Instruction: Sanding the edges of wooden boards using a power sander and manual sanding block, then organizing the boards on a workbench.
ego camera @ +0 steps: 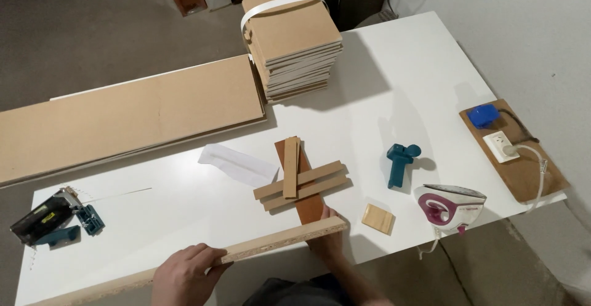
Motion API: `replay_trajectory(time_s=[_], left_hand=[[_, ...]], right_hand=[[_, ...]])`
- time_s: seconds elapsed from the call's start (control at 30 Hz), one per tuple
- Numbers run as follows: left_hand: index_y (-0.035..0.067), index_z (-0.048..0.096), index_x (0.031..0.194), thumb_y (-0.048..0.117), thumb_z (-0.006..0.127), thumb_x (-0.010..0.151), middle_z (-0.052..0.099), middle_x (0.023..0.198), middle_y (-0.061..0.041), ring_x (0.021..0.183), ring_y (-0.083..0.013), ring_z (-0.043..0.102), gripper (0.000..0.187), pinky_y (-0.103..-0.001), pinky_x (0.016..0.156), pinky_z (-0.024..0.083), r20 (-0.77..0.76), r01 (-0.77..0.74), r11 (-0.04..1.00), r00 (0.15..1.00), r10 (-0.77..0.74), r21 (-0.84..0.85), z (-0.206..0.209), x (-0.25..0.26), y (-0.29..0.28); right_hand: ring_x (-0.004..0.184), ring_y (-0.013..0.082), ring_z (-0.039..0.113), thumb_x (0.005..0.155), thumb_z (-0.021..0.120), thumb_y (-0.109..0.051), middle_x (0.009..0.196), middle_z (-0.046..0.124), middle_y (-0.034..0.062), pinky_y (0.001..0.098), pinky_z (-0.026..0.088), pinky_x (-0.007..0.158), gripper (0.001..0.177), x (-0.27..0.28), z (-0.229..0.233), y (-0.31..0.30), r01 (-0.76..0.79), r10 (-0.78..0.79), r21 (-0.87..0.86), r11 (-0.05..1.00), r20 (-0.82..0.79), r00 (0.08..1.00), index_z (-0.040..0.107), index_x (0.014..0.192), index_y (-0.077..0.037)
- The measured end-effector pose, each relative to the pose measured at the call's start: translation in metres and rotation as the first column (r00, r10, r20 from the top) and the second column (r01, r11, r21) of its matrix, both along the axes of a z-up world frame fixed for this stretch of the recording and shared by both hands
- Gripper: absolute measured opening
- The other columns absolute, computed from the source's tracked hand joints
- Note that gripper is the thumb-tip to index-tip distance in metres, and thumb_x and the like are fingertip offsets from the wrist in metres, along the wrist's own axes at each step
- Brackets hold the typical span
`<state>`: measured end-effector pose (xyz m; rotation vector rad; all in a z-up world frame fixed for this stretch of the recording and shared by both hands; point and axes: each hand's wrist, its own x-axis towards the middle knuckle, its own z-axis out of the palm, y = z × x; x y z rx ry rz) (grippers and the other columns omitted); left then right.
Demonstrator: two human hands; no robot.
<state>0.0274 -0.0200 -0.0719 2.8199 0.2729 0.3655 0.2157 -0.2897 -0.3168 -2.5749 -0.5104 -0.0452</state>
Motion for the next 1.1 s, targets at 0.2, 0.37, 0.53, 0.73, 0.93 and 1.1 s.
replay_trajectory(time_s=[0.2, 0.37, 0.53, 0.73, 0.93, 1.1], left_hand=[[0.03, 0.076, 0.078, 0.037, 0.083, 0.077, 0.07, 0.07, 0.015, 0.062, -0.0155, 0.065, 0.01, -0.036, 0.048, 0.049, 0.004, -0.048, 0.999, 0.999, 0.048, -0.01, 0.016, 0.021, -0.001], [0.029, 0.076, 0.077, 0.039, 0.08, 0.081, 0.071, 0.074, 0.016, 0.065, -0.0148, 0.065, 0.011, -0.038, 0.049, 0.047, -0.117, -0.092, 0.995, 0.989, 0.089, -0.021, 0.021, 0.04, 0.004], [0.03, 0.076, 0.079, 0.055, 0.076, 0.081, 0.07, 0.074, 0.016, 0.069, -0.0133, 0.065, 0.025, -0.037, 0.052, 0.048, -0.221, -0.203, 0.979, 0.953, 0.205, 0.033, 0.042, 0.043, 0.016], [0.031, 0.077, 0.08, 0.051, 0.078, 0.08, 0.072, 0.077, 0.019, 0.068, -0.0096, 0.066, 0.02, -0.034, 0.052, 0.048, -0.125, -0.246, 0.969, 0.961, 0.246, 0.021, 0.056, 0.032, 0.026], [0.024, 0.072, 0.074, 0.044, 0.081, 0.081, 0.07, 0.074, 0.014, 0.061, -0.0138, 0.06, 0.024, -0.035, 0.051, 0.043, -0.108, -0.22, 0.975, 0.97, 0.216, -0.018, 0.054, 0.042, 0.022], [0.022, 0.069, 0.073, 0.04, 0.078, 0.085, 0.067, 0.072, 0.013, 0.062, -0.0143, 0.058, 0.023, -0.035, 0.052, 0.042, -0.19, -0.214, 0.976, 0.96, 0.204, -0.034, 0.046, 0.061, 0.011]], right_hand=[[0.127, 0.0395, 0.049, 0.064, 0.09, -0.045, 0.132, 0.055, 0.0187, 0.0528, 0.04, 0.11, 0.096, 0.001, 0.002, -0.042, 0.053, -0.055, -0.012, 0.998, -0.142, 0.988, 0.046, 0.138, -0.002], [0.124, 0.0384, 0.048, 0.069, 0.087, -0.059, 0.135, 0.052, 0.017, 0.0544, 0.041, 0.108, 0.101, -0.008, 0.022, -0.061, 0.115, -0.127, -0.085, 0.99, -0.158, 0.979, 0.043, 0.143, -0.005], [0.114, 0.0328, 0.058, 0.087, 0.081, -0.027, 0.125, 0.062, 0.0145, 0.0479, 0.047, 0.099, 0.054, 0.026, 0.026, -0.046, -0.034, 0.004, 0.191, 0.981, 0.155, 0.988, 0.054, 0.13, -0.008], [0.11, 0.0243, 0.06, 0.101, 0.055, -0.05, 0.109, 0.072, 0.0049, 0.0436, 0.045, 0.099, 0.041, 0.145, 0.094, 0.035, -0.041, 0.025, -0.028, 0.999, -0.437, 0.899, 0.072, 0.104, -0.012], [0.106, 0.0223, 0.063, 0.076, 0.078, -0.06, 0.097, 0.074, -0.001, 0.0445, 0.034, 0.113, 0.045, 0.189, 0.036, 0.065, -0.173, 0.166, 0.037, 0.984, -0.539, 0.826, 0.072, 0.084, -0.016], [0.088, 0.0185, 0.061, 0.095, 0.071, -0.031, 0.1, 0.067, 0.0039, 0.0322, 0.049, 0.08, 0.021, 0.194, 0.084, 0.024, 0.23, -0.037, 0.192, 0.954, -0.686, 0.727, 0.061, 0.101, -0.013]])
